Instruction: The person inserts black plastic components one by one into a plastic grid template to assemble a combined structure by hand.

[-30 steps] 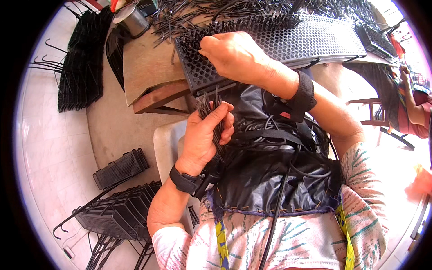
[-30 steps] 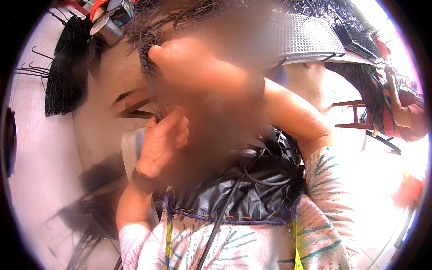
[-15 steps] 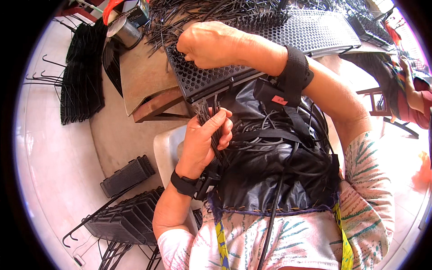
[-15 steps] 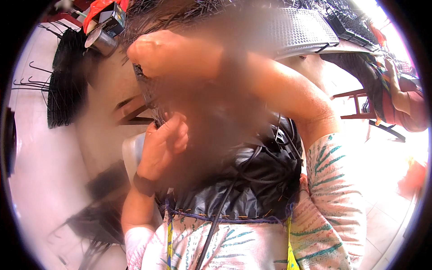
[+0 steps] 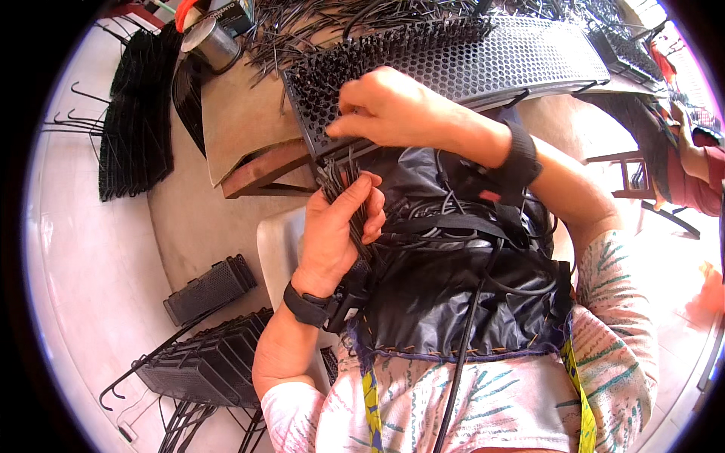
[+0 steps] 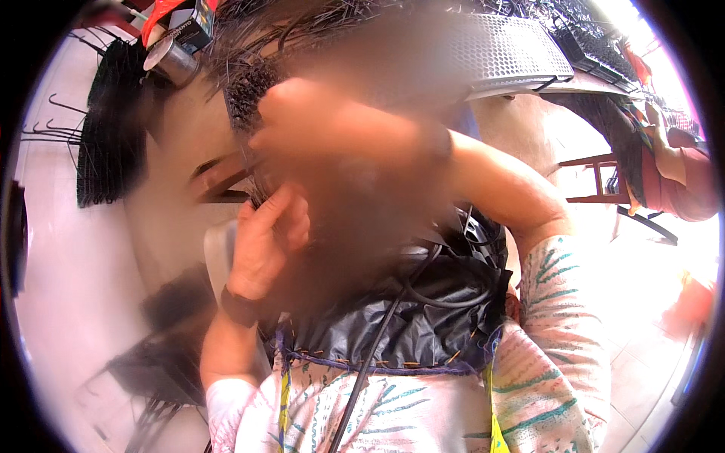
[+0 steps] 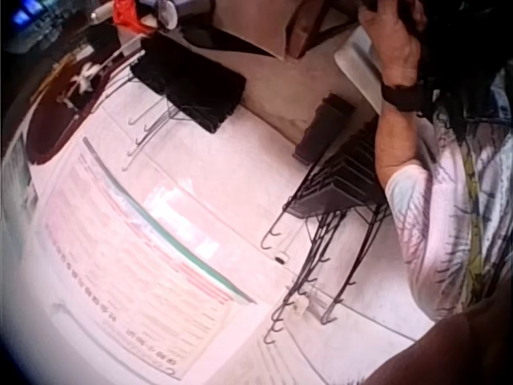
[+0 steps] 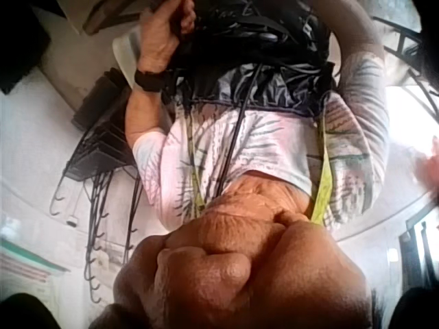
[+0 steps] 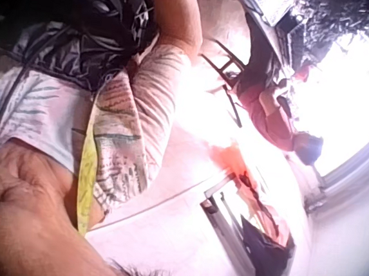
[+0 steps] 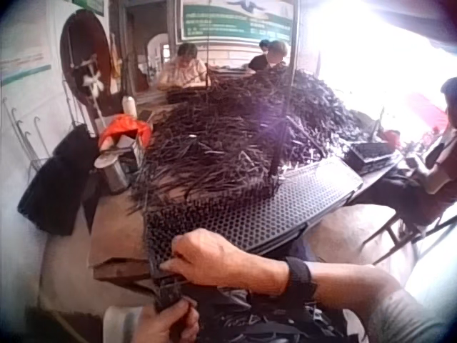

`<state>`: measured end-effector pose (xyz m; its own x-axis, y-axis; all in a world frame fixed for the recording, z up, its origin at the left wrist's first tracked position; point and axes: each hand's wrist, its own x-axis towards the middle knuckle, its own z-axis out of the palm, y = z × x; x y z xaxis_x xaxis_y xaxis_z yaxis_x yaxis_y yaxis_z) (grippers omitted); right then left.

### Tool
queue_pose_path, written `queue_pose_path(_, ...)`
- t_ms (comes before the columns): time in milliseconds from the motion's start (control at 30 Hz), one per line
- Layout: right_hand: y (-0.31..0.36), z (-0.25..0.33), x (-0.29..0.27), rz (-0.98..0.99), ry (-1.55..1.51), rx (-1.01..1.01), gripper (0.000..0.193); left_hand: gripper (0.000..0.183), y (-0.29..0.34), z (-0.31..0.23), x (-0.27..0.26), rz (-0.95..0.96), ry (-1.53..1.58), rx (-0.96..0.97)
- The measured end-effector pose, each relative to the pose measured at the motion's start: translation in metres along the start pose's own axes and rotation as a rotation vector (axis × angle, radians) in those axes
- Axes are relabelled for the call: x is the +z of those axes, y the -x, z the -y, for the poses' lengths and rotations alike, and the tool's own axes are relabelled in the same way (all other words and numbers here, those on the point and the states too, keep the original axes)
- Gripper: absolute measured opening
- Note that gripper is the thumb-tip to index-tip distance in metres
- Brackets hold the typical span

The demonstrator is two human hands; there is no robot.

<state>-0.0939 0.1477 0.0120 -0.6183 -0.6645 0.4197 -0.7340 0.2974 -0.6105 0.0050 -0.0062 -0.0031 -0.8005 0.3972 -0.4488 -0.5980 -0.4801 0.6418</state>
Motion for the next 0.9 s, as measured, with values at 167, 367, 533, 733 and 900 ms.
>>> queue_pose_path(167, 0.015, 0.021, 0.004, 0.091, -0.306, 0.193, 0.014, 0.019, 0.002, 0.001, 0.005, -0.024, -0.075, 0.061)
queue_pose_path(367, 0.019, 0.002, -0.012, -0.266, -0.285, 0.443, 0.012, 0.022, -0.002, 0.001, 0.002, -0.09, 0.027, 0.057)
queue_pose_path(533, 0.001, -0.011, -0.018, -0.461, 0.197, 0.14, 0.013, 0.022, -0.001, -0.001, 0.001, -0.117, 0.046, 0.06)
queue_pose_path(733, -0.008, -0.009, -0.004, -0.527, 0.259, 0.109, 0.014, 0.019, -0.001, -0.002, 0.0, -0.114, 0.064, 0.055)
queue_pose_path(900, -0.014, -0.023, 0.011, -0.258, 0.209, 0.142, 0.018, 0.018, -0.002, -0.001, 0.0, -0.059, 0.054, 0.063)
